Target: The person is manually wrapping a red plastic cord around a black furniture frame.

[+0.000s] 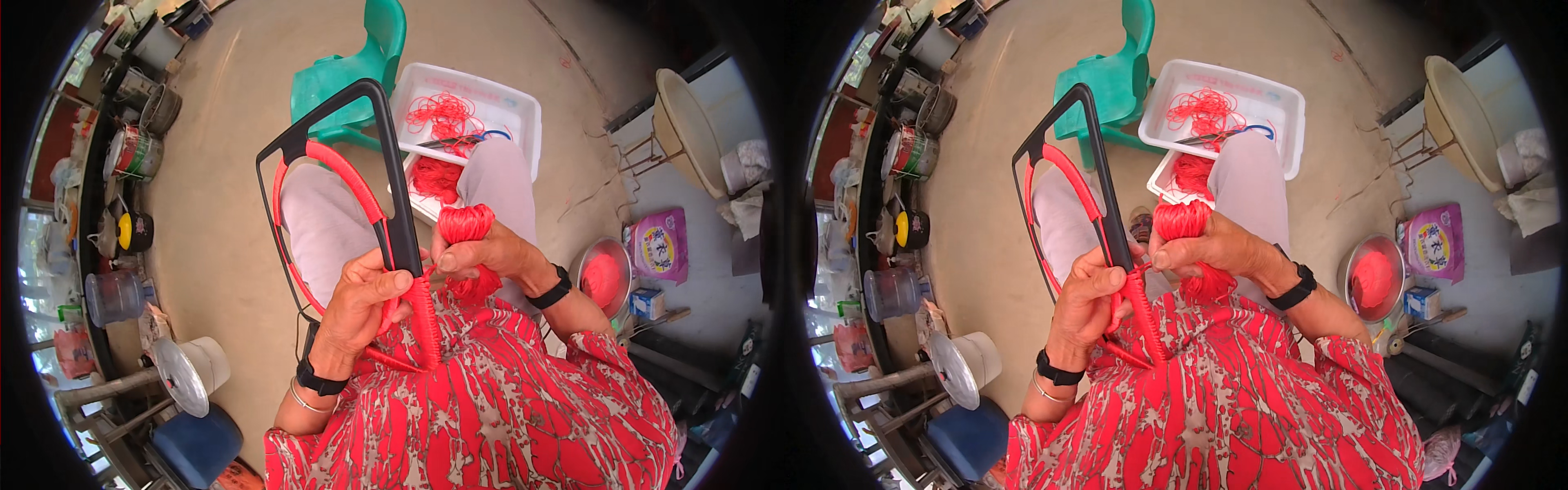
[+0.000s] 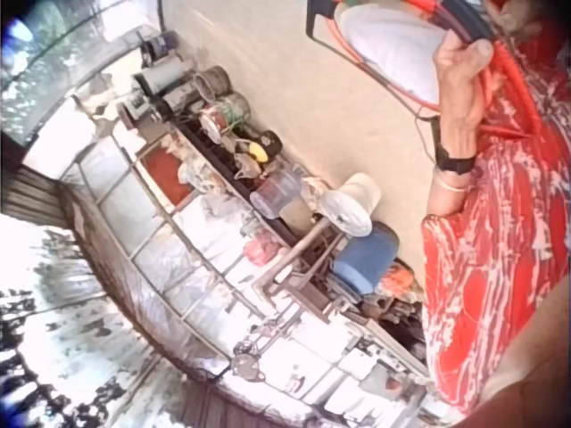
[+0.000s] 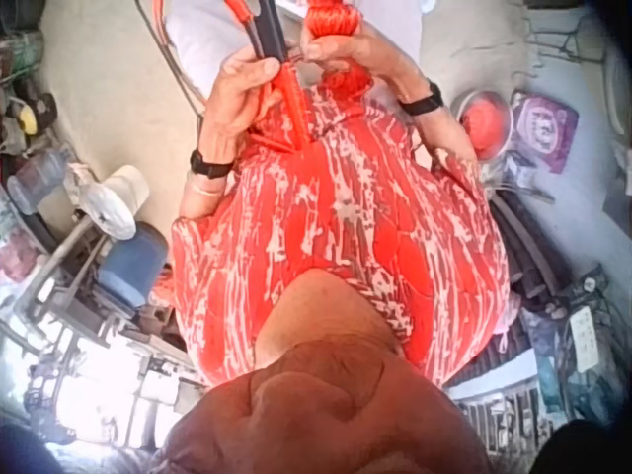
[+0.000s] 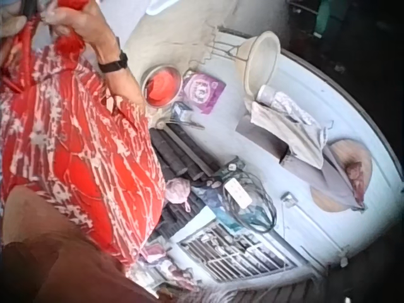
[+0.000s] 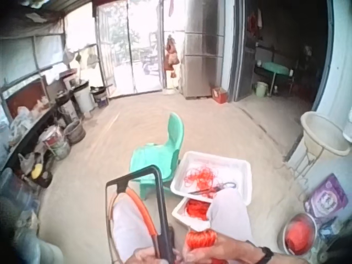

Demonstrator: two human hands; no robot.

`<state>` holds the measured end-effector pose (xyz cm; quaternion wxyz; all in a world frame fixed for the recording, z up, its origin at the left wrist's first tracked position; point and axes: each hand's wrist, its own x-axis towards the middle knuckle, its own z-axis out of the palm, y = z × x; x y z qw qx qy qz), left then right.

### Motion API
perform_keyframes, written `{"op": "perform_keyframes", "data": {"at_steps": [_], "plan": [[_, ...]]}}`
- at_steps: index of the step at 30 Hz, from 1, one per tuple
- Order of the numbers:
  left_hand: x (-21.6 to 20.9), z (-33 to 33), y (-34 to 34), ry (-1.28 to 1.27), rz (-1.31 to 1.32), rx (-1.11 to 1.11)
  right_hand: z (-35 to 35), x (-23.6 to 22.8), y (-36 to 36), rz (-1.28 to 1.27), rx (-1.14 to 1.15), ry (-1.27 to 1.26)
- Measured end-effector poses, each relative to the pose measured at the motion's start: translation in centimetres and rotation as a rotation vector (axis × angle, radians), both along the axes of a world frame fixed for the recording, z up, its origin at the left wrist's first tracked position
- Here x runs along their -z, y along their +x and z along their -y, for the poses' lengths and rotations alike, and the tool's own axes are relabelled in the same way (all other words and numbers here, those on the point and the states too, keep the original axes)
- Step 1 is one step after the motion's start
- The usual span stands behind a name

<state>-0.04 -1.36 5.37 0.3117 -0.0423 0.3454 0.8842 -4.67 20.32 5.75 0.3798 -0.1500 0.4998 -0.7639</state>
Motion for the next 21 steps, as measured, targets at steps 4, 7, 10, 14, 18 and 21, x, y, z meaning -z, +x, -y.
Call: {"op": "perform_keyframes", "data": {"at_steps": [4, 7, 10, 14, 18, 21], "plan": [[-0.1, -0.1, -0.5, 0.038, 0.027, 0.021, 0.2, 0.1, 0.3, 0.03, 0.049, 0.039], [-0.5, -0.4, -0.7, 0.008, 0.048, -0.05, 0.1, 1.4, 0.4, 0.114, 0.091, -0.042], [-0.4, 0.1, -0.7, 0.057, 0.028, -0.039, 0.5, 1.5, 1.2, 0.198, 0.165, -0.079], [0.2, 0.1, -1.0, 0.031, 0.049, -0.049, 0.7, 1.8, 2.2, 0.294, 0.245, -0.168], [0.4, 0.2, -1.4, -0.028, 0.031, -0.029, -0.4, 2.1, 2.6, 0.329, 0.316, -0.179], [0.8, 0.3, -1.6, 0.004, 0.051, 0.012, -1.1, 2.2, 3.1, 0.314, 0.331, -0.126]]}}
